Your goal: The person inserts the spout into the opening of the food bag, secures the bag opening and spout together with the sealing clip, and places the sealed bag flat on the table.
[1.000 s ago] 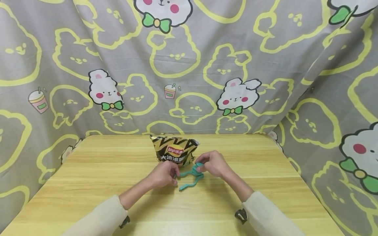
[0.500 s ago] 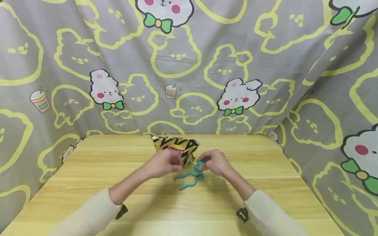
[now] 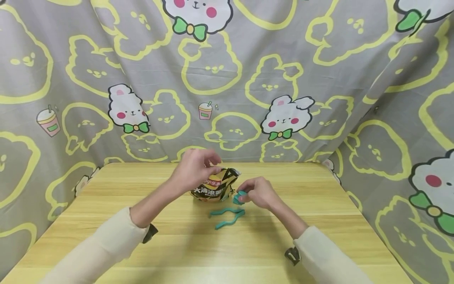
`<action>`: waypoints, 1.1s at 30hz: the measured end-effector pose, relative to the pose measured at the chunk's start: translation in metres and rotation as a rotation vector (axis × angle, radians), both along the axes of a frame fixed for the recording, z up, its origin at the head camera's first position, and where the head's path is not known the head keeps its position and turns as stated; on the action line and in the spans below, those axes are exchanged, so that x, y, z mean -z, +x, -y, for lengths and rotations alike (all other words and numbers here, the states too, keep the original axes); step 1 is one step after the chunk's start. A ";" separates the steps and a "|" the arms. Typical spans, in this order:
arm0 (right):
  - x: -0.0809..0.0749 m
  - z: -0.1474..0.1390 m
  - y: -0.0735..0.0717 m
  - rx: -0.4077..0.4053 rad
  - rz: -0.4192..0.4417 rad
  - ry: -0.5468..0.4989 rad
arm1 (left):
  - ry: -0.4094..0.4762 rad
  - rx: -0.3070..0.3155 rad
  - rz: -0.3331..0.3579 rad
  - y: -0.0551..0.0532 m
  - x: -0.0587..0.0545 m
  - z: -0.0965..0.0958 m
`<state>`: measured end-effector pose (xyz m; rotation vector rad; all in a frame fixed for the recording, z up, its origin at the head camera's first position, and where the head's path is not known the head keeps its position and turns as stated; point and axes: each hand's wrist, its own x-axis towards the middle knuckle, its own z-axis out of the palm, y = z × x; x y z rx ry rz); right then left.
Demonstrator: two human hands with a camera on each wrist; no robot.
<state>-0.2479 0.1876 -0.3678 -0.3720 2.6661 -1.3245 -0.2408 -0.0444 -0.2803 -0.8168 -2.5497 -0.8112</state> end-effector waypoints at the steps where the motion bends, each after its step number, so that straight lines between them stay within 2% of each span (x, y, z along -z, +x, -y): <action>1: -0.001 0.000 0.000 0.000 0.001 -0.002 | 0.002 -0.015 -0.002 -0.001 0.000 -0.001; 7: -0.007 -0.001 -0.001 -0.009 0.007 -0.016 | -0.029 -0.024 0.018 -0.011 0.009 0.000; 15: -0.020 -0.003 -0.003 0.005 -0.018 0.000 | -0.024 -0.005 -0.014 -0.020 0.019 0.001; 20: -0.038 -0.007 -0.004 0.027 -0.027 0.029 | -0.031 0.000 -0.032 -0.023 0.022 0.000; 25: -0.063 -0.012 -0.004 0.051 -0.055 0.065 | -0.032 0.007 -0.031 -0.023 0.023 -0.001; 29: -0.080 -0.013 -0.006 0.041 -0.090 0.050 | -0.034 0.012 -0.025 -0.022 0.023 -0.001; 33: -0.089 -0.008 -0.008 0.025 -0.129 0.051 | -0.035 0.016 -0.033 -0.022 0.022 -0.001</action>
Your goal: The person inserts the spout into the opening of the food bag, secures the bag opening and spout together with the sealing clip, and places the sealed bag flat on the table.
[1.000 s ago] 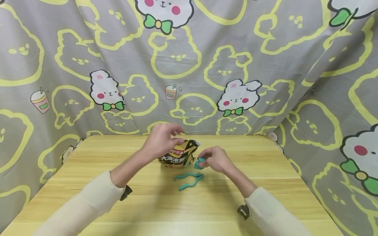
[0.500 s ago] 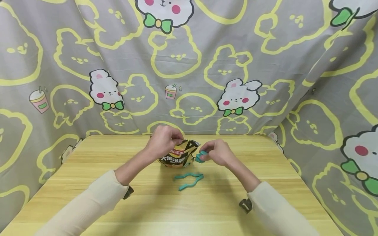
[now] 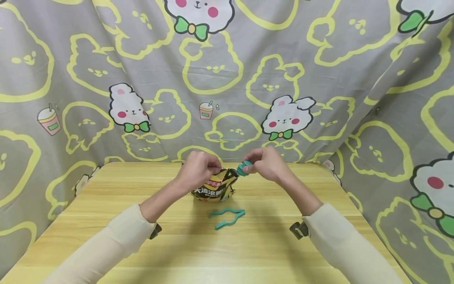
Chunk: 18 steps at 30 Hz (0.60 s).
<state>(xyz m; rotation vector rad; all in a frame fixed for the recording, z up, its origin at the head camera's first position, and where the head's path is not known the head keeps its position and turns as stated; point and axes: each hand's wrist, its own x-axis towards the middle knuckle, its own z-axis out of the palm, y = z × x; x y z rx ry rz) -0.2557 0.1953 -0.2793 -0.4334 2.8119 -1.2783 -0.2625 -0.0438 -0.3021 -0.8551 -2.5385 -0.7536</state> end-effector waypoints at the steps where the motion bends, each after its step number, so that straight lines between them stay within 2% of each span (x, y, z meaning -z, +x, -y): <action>1: 0.000 0.002 -0.001 -0.003 -0.002 -0.002 | 0.001 0.000 0.000 0.000 0.000 0.000; 8: 0.009 0.012 -0.006 -0.026 0.008 -0.039 | 0.003 0.000 0.008 -0.001 -0.001 0.000; 18: 0.016 0.017 -0.009 -0.010 0.020 -0.066 | -0.009 -0.010 0.038 -0.002 -0.003 0.000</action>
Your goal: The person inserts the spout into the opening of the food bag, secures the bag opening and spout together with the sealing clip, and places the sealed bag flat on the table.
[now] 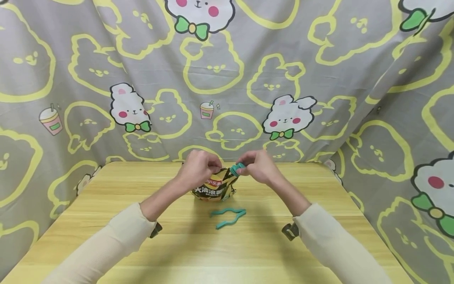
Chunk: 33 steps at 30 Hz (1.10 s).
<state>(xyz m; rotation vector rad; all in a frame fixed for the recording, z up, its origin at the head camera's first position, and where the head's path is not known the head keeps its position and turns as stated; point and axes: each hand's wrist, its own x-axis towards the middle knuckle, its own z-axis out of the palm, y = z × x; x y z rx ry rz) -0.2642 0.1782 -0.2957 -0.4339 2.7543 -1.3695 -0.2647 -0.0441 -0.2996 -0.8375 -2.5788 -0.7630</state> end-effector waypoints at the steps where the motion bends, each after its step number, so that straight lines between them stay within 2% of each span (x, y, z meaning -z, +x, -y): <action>1: 0.000 0.000 0.000 0.001 0.001 -0.003 | -0.002 -0.001 0.002 0.000 0.000 0.000; 13: 0.008 -0.001 -0.002 0.024 0.019 -0.049 | 0.016 -0.006 0.011 -0.003 -0.001 -0.001; 21: 0.013 0.000 -0.001 -0.003 0.020 -0.076 | 0.026 -0.021 0.006 -0.005 -0.001 0.000; 33: 0.011 0.006 -0.001 -0.003 -0.054 0.014 | 0.035 -0.016 0.009 -0.003 -0.002 0.000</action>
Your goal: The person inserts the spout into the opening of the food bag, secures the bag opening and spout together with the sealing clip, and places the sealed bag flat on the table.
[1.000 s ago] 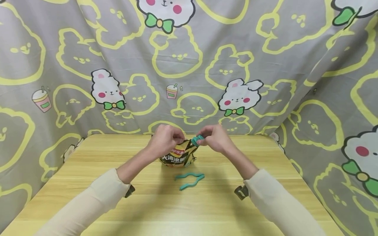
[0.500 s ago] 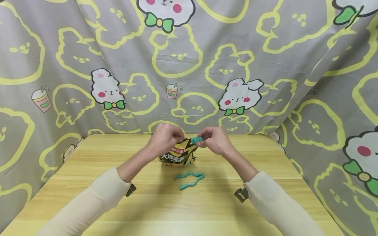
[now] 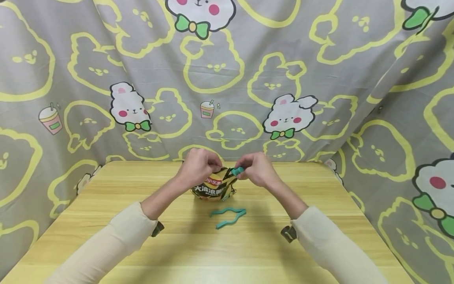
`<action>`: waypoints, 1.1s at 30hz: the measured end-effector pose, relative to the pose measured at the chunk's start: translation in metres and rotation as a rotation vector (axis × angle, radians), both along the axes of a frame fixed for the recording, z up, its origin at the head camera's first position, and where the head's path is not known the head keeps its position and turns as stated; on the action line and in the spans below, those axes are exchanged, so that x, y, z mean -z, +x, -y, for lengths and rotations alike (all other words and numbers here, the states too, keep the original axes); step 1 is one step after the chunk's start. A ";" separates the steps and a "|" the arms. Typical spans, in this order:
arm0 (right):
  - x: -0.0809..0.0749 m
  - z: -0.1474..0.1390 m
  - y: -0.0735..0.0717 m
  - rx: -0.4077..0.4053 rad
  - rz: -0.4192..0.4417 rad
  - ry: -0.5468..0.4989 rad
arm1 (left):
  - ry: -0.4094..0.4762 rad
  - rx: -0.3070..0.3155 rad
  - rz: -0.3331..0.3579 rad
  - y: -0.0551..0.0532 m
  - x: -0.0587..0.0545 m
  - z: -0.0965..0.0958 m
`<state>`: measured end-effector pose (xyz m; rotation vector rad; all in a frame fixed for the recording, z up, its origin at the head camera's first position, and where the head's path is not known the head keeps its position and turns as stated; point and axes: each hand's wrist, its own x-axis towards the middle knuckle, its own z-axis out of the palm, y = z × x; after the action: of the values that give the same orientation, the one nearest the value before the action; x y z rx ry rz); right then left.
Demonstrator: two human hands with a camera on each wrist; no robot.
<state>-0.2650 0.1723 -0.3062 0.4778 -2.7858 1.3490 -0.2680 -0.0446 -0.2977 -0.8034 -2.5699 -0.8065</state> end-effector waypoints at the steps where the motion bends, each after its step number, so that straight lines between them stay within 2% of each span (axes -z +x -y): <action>1: 0.000 0.000 0.000 0.001 -0.005 0.005 | 0.000 0.001 0.002 0.000 0.000 0.000; 9: -0.003 0.005 0.002 0.032 -0.026 0.068 | -0.002 0.003 0.014 0.002 0.000 0.000; 15: -0.002 0.006 0.002 0.020 -0.012 0.055 | -0.008 0.007 0.012 0.002 0.000 -0.001; 23: 0.003 0.004 0.001 0.016 -0.050 0.043 | 0.011 0.004 0.022 0.000 0.000 0.000; 33: 0.005 -0.001 0.000 0.006 -0.026 0.054 | 0.006 -0.004 0.040 0.001 0.000 0.001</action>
<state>-0.2650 0.1738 -0.3110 0.4842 -2.8063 1.2593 -0.2667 -0.0452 -0.2975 -0.7883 -2.6020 -0.8363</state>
